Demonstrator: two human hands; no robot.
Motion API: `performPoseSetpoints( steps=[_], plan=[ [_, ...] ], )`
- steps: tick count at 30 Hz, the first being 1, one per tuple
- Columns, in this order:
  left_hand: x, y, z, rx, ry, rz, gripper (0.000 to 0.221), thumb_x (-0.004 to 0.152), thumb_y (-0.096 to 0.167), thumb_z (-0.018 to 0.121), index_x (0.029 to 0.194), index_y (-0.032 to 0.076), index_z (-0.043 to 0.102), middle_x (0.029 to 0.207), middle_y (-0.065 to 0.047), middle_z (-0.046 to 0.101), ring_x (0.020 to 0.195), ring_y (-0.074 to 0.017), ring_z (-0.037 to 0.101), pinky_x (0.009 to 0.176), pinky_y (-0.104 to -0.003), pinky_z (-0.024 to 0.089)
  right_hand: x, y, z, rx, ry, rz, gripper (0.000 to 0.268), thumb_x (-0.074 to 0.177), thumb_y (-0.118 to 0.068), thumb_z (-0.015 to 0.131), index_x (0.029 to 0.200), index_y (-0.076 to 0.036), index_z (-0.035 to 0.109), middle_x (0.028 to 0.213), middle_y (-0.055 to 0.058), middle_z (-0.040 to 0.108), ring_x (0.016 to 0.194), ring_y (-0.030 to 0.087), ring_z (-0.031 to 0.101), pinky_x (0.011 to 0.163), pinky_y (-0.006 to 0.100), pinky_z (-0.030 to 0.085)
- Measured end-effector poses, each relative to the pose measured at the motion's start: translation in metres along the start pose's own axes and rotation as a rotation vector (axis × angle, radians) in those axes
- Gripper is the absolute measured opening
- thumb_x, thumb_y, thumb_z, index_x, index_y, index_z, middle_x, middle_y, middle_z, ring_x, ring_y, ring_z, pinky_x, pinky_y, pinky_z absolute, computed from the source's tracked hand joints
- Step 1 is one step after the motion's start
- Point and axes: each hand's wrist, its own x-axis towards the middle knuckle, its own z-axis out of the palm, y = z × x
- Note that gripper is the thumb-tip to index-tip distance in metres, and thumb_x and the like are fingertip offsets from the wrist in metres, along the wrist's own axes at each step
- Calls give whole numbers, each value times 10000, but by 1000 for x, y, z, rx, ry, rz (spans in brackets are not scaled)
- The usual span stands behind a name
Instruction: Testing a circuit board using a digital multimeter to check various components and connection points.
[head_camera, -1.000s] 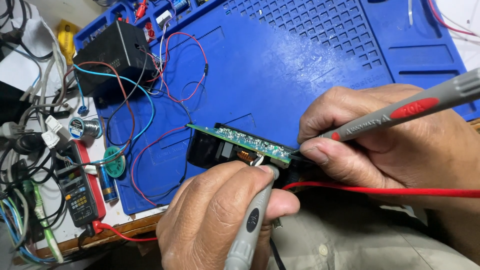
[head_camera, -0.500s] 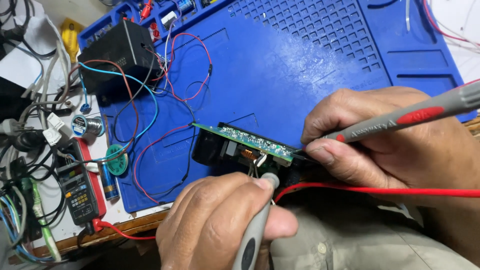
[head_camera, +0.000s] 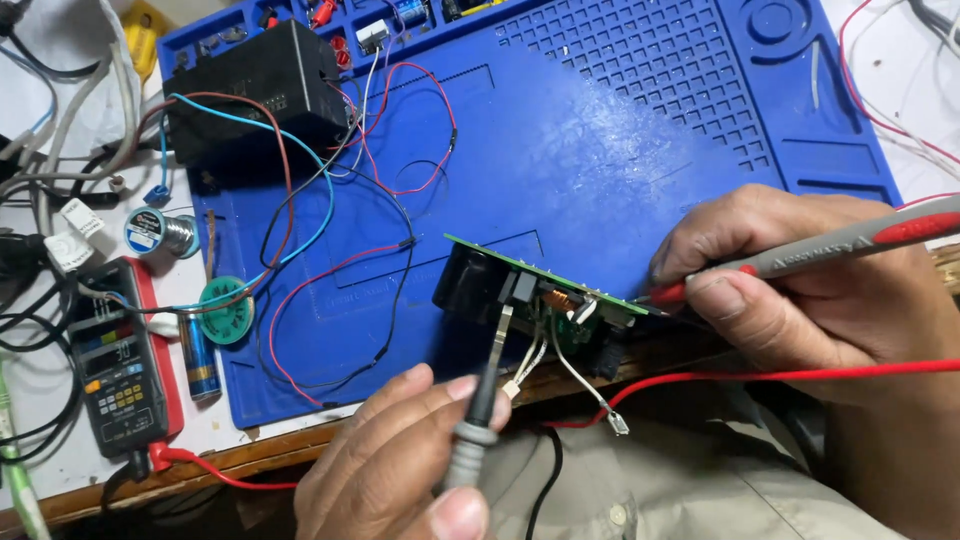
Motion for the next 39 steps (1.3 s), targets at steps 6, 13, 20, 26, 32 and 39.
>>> performPoseSetpoints(
  steps=[6,13,20,26,32,39],
  plan=[
    [-6,-21,6,-71,89,110,293,1349,483,422,1553,301,530,1464,-117,898,1399,-326,952,1329,-582,772,-4,21,9,388,49,-111,293,1135,-249,560,1130,19,677,885,175,786,783,294,869,801,392,788],
    [23,-22,0,-91,49,102,281,1211,307,612,1460,178,590,1499,-202,868,1457,-414,914,1374,-664,695,-55,26,2,83,284,21,352,1163,-175,510,1411,43,632,1231,237,838,1165,325,947,1121,387,807],
    [56,-16,22,-151,206,11,379,1295,399,375,1377,97,590,1496,-325,852,1463,-478,929,1350,-592,718,-33,19,16,-246,47,-162,418,971,-162,844,1343,-75,677,1293,143,887,1195,276,939,1156,448,711],
    [54,-31,30,-115,216,68,415,1305,434,362,1379,105,604,1474,-310,858,1404,-427,962,1258,-552,782,-22,4,39,-271,155,-112,193,1006,-106,848,1174,-62,765,1132,60,889,1075,270,885,1114,432,714],
    [53,-25,27,-93,218,25,414,1296,447,359,1377,128,609,1476,-264,869,1374,-383,987,1240,-505,794,-20,9,25,-178,76,-100,221,962,-123,856,1171,-81,796,1092,43,894,1034,230,911,1109,418,740],
    [31,-49,10,-270,-24,-2,452,1224,422,604,1603,184,540,1726,-321,742,1667,-412,833,1405,-448,690,-60,12,-20,425,156,395,702,956,-300,654,1563,52,629,1475,279,903,1433,401,955,1264,544,800]
  ],
)
